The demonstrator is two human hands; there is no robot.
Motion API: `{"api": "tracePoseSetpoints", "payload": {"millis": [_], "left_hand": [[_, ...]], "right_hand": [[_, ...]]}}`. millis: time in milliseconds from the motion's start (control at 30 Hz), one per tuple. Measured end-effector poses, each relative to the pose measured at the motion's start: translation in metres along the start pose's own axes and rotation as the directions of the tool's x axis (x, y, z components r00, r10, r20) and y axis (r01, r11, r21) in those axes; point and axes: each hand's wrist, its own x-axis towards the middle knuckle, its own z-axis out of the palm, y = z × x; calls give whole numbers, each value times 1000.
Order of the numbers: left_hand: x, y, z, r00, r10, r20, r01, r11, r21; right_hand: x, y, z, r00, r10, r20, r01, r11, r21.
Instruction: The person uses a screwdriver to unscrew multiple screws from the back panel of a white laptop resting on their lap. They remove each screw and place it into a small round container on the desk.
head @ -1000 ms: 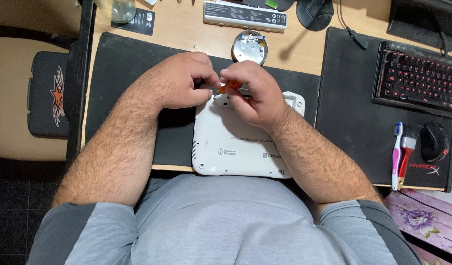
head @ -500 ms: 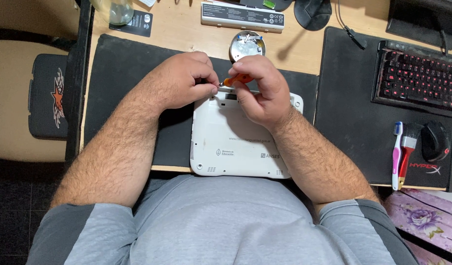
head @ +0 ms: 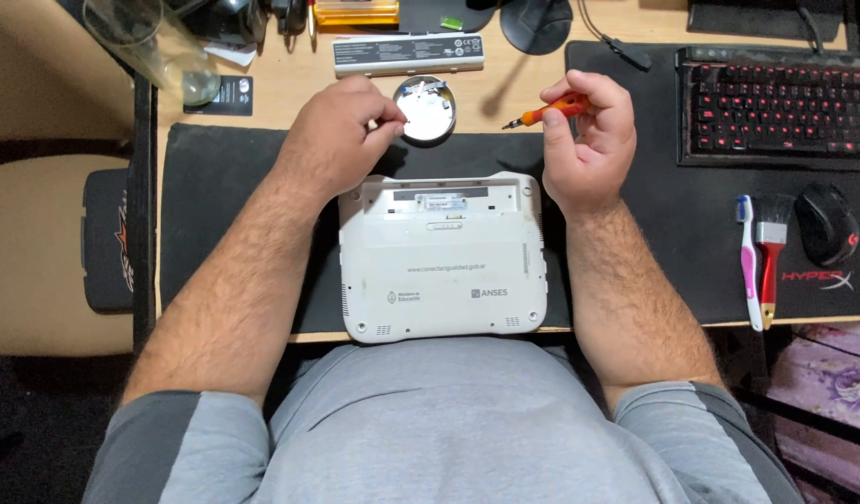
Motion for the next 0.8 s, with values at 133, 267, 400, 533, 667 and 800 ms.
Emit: {"api": "tracePoseSetpoints", "payload": {"millis": [133, 267, 400, 533, 667, 800], "left_hand": [[27, -3, 13, 1000, 13, 22, -16, 993, 117], [37, -13, 28, 998, -26, 54, 16, 982, 188], [34, -22, 35, 995, -52, 83, 33, 975, 221], [30, -26, 35, 998, -3, 65, -8, 985, 171], [17, -21, 25, 998, -18, 57, 14, 997, 78], [-5, -10, 14, 1000, -14, 6, 14, 998, -64]], "right_hand": [[0, -3, 1, 999, 8, -41, -5, 998, 69], [1, -14, -1, 999, 24, 48, -28, 996, 90], [6, -29, -8, 964, 24, 265, -34, 999, 33], [6, -28, -10, 936, -11, 351, 11, 1000, 3], [6, -28, -9, 933, -2, 361, -4, 1000, 16], [4, -24, -5, 927, 1, 374, -4, 1000, 7]]}}
